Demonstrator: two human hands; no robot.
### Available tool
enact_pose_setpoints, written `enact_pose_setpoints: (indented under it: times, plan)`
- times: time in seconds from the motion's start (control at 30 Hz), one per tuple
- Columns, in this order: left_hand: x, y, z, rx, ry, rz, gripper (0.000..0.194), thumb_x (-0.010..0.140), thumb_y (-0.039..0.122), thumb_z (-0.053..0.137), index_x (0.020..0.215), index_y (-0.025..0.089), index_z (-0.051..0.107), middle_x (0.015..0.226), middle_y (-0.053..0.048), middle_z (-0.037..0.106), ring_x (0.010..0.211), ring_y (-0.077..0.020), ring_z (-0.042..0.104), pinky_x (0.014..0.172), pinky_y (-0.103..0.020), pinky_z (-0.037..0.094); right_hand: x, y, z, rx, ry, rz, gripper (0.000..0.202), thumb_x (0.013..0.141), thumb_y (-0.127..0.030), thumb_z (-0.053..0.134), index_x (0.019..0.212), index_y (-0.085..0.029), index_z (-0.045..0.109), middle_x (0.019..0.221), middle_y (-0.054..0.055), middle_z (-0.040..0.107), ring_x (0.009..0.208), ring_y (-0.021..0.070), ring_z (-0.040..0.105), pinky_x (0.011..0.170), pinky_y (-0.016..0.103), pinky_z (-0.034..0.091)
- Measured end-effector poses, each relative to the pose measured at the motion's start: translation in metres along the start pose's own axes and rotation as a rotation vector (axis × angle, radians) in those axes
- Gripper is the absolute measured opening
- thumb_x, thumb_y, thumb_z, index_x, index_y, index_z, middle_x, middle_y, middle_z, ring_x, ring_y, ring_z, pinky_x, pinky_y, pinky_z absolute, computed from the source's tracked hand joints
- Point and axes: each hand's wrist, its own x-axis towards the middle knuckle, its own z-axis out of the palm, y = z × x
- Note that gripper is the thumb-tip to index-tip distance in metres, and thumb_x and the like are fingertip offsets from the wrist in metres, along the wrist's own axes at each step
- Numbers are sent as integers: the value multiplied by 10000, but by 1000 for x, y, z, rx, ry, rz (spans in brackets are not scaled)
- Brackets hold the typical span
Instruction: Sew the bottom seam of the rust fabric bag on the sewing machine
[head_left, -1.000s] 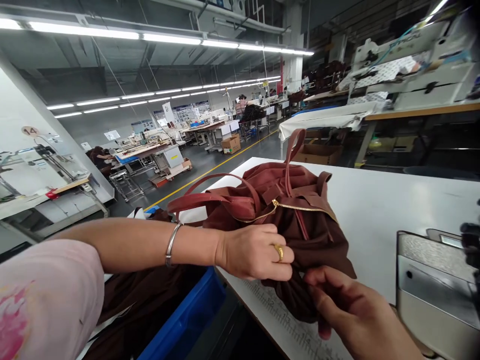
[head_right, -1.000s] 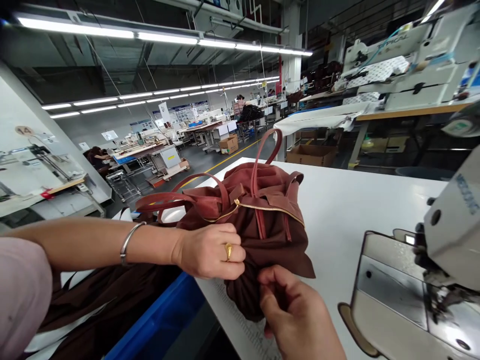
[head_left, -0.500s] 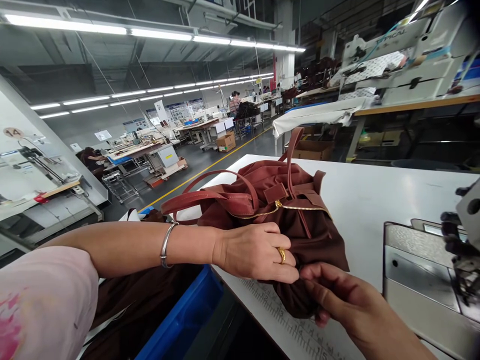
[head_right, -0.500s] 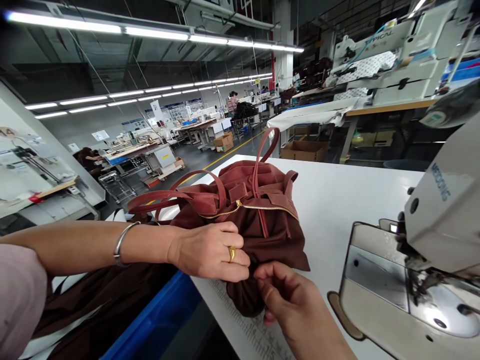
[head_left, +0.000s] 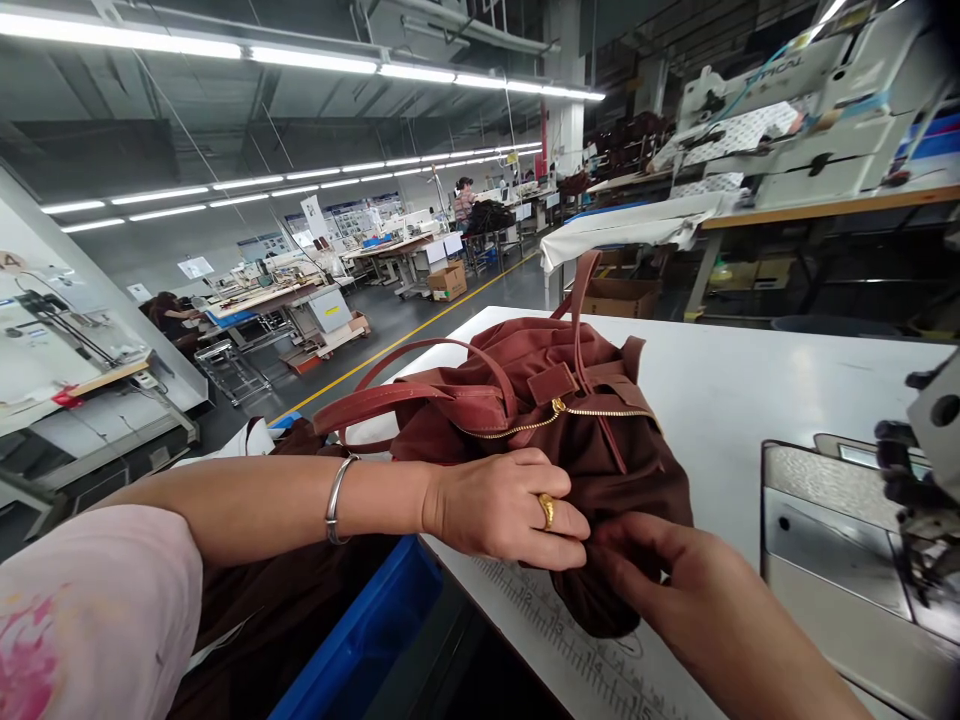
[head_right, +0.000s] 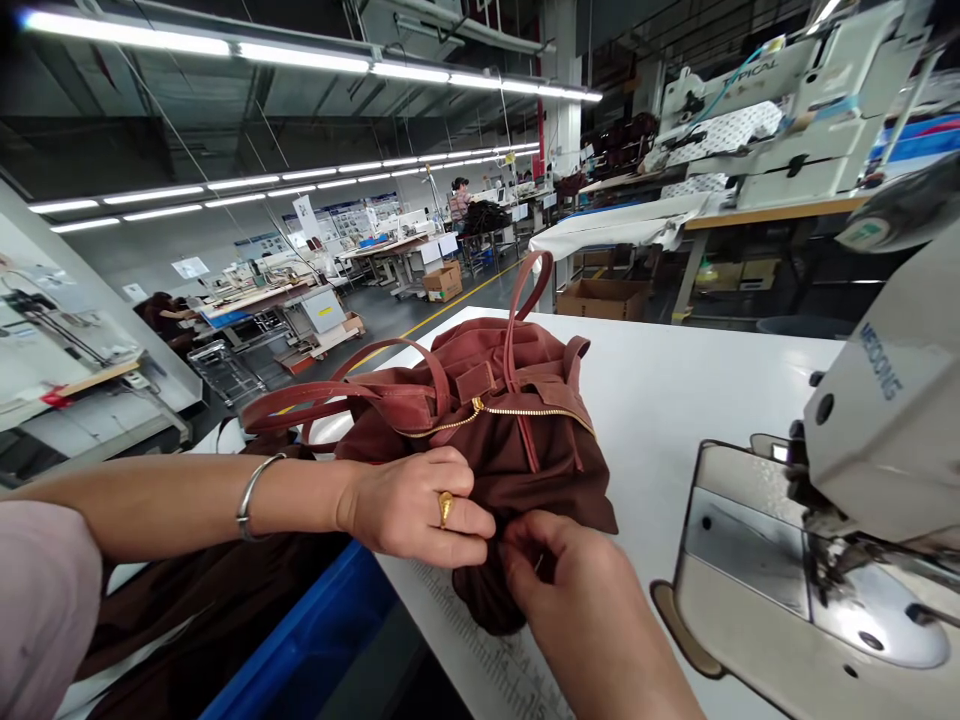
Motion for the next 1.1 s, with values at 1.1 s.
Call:
enact_pose_setpoints:
  times: [1.1]
  plan:
    - [18,-20,-8,13,-185,104,254,837,273,401,1001,165,562,1063,-18,573,1057,-190,398,988,-365,272,2,-4,-1,-458,13,-94,169,690,-88,373,731,-179,509,626,35,593,542,165,519,498,261,319]
